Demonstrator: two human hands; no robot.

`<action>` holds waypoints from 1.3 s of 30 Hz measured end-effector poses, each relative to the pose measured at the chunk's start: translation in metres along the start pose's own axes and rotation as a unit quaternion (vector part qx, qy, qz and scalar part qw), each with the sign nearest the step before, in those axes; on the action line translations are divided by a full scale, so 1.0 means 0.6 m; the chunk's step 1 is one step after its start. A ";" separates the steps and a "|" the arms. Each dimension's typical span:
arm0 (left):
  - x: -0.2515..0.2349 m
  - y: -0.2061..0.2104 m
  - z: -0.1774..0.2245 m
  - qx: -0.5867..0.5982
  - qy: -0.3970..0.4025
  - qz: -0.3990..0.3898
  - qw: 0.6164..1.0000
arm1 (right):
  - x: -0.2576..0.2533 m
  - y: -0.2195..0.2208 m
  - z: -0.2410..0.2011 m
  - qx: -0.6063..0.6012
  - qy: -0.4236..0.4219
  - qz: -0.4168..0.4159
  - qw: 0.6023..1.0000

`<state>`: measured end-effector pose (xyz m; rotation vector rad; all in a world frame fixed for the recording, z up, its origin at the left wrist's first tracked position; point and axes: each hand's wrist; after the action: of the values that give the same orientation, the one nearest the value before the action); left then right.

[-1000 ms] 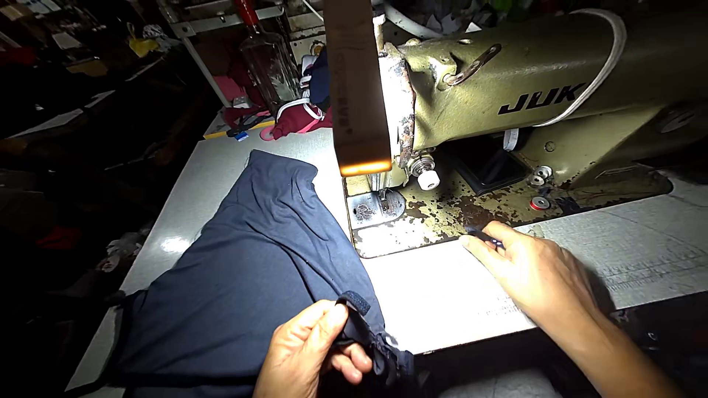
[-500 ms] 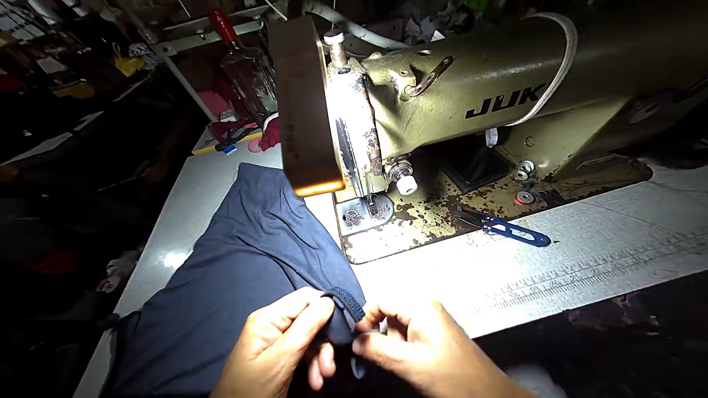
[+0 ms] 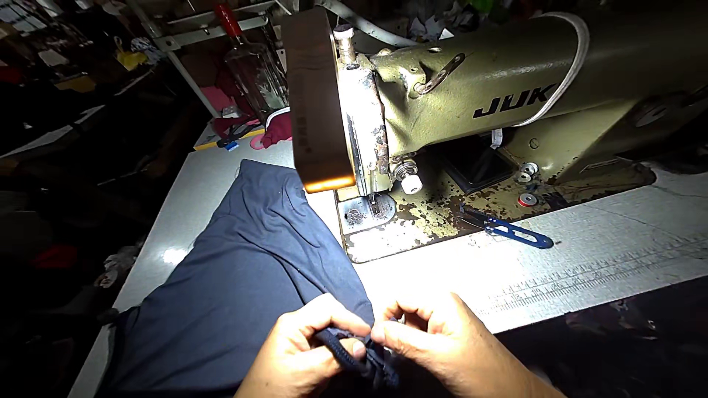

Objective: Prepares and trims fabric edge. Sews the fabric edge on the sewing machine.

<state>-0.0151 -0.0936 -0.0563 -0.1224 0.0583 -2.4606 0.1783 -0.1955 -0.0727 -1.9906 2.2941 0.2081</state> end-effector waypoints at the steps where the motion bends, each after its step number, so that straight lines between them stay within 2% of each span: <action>1: 0.001 0.002 0.000 -0.002 -0.001 0.009 1.000 | 0.000 -0.001 0.001 0.005 -0.001 0.000 1.000; 6: 0.005 0.003 -0.005 -0.011 0.020 0.043 0.999 | 0.002 -0.019 0.008 0.101 -0.018 0.049 0.994; 11: 0.005 0.008 0.015 -0.041 0.035 0.046 0.998 | 0.019 -0.001 -0.013 0.150 0.042 -0.071 0.985; 13: 0.008 0.008 0.031 -0.074 0.032 0.037 0.996 | 0.024 0.017 -0.019 0.134 0.053 -0.054 0.988; 15: 0.016 0.003 0.045 -0.160 0.045 0.027 0.986 | 0.029 0.026 -0.025 0.098 0.050 -0.012 0.994; 18: 0.033 0.004 0.068 -0.329 0.066 0.023 0.942 | 0.039 0.025 -0.045 0.087 0.014 0.016 0.996; 21: 0.049 0.022 0.066 -0.436 0.137 0.063 0.887 | 0.049 0.020 -0.051 0.129 -0.046 0.007 0.991; 25: 0.069 0.043 0.027 -0.481 0.250 0.147 0.827 | 0.060 0.023 -0.031 0.173 -0.125 0.014 0.977; 27: 0.075 0.049 0.013 -0.490 0.272 0.175 0.810 | 0.063 0.025 -0.016 0.203 -0.175 0.023 0.963; 30: 0.079 0.051 0.002 -0.476 0.280 0.187 0.812 | 0.062 0.029 0.003 0.262 -0.251 0.043 0.931; 33: 0.077 0.050 0.007 -0.457 0.268 0.183 0.828 | 0.060 0.034 0.007 0.291 -0.271 0.055 0.916; 35: 0.074 0.045 0.015 -0.414 0.217 0.157 0.870 | 0.059 0.038 -0.001 0.267 -0.226 0.053 0.935; 37: 0.068 0.042 0.023 -0.354 0.144 0.136 0.914 | 0.058 0.038 -0.013 0.198 -0.134 0.041 0.970; 39: 0.062 0.035 0.026 -0.299 0.101 0.114 0.942 | 0.054 0.035 -0.021 0.111 -0.046 0.028 0.992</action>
<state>-0.0291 -0.1332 -0.0394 -0.1156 0.8612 -2.1404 0.1532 -0.2262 -0.0648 -1.7744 2.2090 0.0442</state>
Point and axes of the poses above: each hand's wrist, its own x-axis away from the middle knuckle, its own y-axis out of the palm, z = x × y, and after that the axes turned 4 degrees about -y, right-handed
